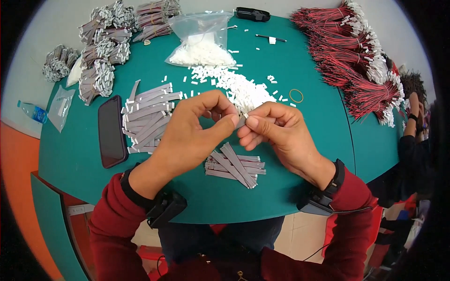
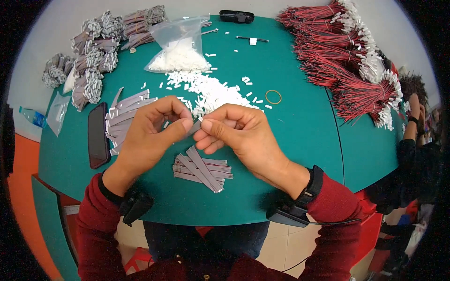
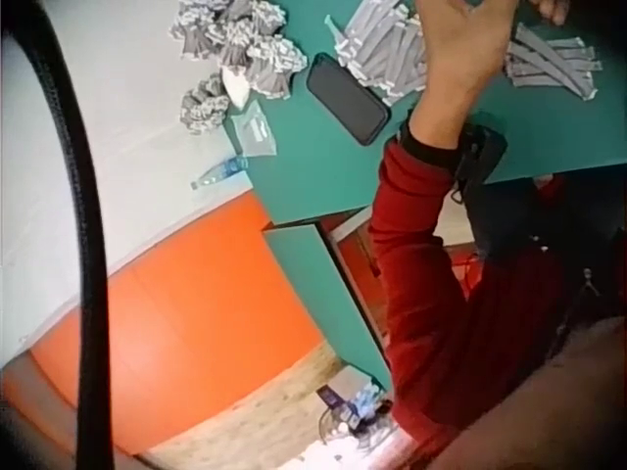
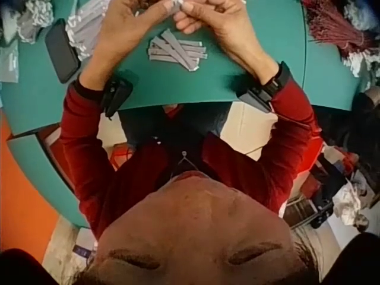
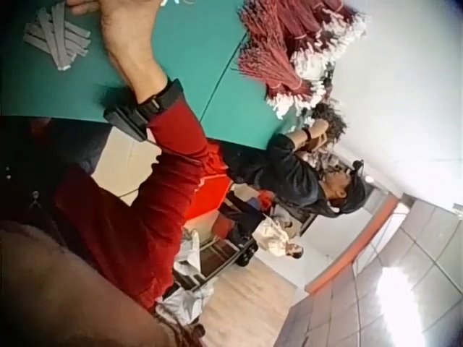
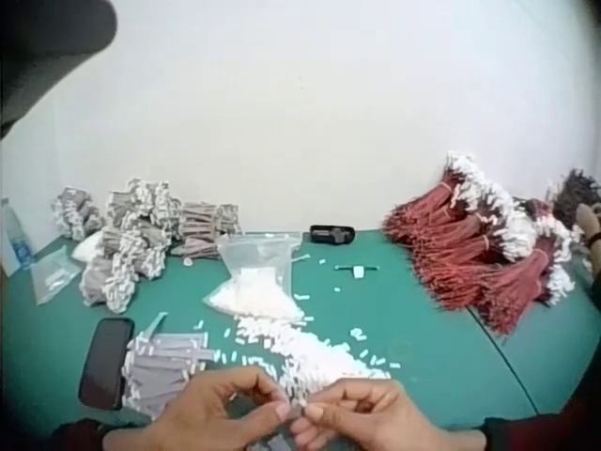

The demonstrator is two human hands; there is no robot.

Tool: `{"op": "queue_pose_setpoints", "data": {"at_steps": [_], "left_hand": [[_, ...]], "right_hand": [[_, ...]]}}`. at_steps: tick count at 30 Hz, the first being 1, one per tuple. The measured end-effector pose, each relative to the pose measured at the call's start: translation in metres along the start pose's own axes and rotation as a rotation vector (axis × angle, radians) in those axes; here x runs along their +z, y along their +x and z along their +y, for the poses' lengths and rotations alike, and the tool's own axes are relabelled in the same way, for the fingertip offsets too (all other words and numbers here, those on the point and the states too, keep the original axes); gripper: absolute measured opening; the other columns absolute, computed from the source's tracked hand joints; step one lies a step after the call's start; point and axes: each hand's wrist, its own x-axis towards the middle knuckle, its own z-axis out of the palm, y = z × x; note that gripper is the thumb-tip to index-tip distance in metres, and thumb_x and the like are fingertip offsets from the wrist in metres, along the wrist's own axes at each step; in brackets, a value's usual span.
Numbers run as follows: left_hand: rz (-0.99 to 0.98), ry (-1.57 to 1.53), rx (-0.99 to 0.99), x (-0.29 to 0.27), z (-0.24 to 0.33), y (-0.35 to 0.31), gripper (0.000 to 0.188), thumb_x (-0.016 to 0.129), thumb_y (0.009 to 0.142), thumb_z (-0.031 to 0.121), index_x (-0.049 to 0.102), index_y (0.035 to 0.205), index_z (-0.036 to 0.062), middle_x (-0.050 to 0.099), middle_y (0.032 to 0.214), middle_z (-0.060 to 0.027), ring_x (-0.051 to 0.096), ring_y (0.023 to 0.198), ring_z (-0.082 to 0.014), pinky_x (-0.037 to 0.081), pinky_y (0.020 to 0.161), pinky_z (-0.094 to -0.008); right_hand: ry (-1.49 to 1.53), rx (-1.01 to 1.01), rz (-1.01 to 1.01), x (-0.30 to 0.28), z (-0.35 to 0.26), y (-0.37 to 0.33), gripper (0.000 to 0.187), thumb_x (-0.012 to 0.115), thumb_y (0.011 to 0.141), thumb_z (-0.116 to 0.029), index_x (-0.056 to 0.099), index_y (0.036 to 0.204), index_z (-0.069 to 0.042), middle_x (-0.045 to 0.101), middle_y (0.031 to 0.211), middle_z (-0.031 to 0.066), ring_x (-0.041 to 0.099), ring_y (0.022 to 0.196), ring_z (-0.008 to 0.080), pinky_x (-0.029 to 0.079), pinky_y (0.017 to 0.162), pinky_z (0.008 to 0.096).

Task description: Assembling small electronic components by attaching small white plastic pieces to metal strips at a workbench.

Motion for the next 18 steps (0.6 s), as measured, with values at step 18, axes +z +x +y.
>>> {"op": "queue_pose_setpoints", "data": {"at_steps": [18], "left_hand": [[-0.010, 0.025, -0.083, 0.0001, -0.0005, -0.0039, 0.008, 0.057, 0.077, 0.007, 0.051, 0.072, 0.0043, 0.048, 0.067, 0.0047, 0.042, 0.062, -0.0035, 0.035, 0.057, -0.0202]], "right_hand": [[0.075, 0.066, -0.042, 0.0030, 0.0062, 0.0024, 0.012, 0.052, 0.089, -0.011, 0.057, 0.088, 0.000, 0.064, 0.080, 0.0115, 0.063, 0.068, 0.0162, 0.053, 0.064, 0.0262]]}}
